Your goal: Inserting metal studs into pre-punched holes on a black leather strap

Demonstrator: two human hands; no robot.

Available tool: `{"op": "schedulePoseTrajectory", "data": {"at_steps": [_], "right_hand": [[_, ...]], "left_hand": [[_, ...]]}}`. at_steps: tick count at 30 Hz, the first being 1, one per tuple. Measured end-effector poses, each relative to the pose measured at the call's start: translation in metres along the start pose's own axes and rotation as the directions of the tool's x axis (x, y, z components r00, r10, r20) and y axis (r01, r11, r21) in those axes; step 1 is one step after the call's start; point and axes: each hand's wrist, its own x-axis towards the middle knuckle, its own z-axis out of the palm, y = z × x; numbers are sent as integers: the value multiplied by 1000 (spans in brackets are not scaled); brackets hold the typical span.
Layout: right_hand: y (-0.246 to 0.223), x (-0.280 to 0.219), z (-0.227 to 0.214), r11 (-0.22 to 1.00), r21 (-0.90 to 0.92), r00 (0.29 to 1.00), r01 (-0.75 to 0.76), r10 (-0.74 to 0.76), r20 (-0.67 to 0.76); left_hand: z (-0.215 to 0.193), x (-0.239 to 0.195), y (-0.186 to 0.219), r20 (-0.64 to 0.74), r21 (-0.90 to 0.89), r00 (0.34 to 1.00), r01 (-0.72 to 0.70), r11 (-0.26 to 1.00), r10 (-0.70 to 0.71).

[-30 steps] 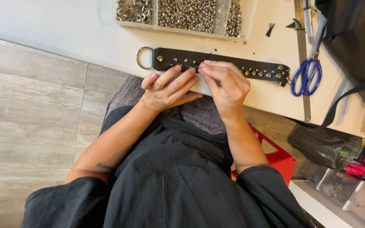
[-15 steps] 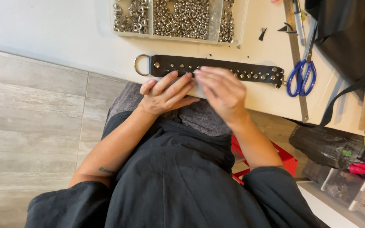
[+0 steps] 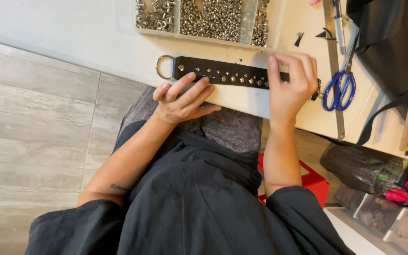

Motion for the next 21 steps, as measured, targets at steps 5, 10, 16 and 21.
{"op": "schedulePoseTrajectory", "data": {"at_steps": [5, 10, 16, 21], "right_hand": [[-61, -4, 23, 981, 140, 990, 137, -130, -60], [-80, 10, 34, 964, 152, 975, 220, -215, -46], [-81, 16, 36, 932, 207, 954, 298, -288, -81], [-79, 10, 37, 926, 143, 937, 348, -337, -95]], "left_hand": [[1, 0, -1, -2, -3, 1000, -7, 1000, 7], [0, -1, 0, -1, -3, 1000, 9, 1000, -9], [0, -1, -1, 9, -17, 1000, 20, 1000, -20], [-1, -1, 0, 10, -14, 1000, 24, 1000, -24]]}}
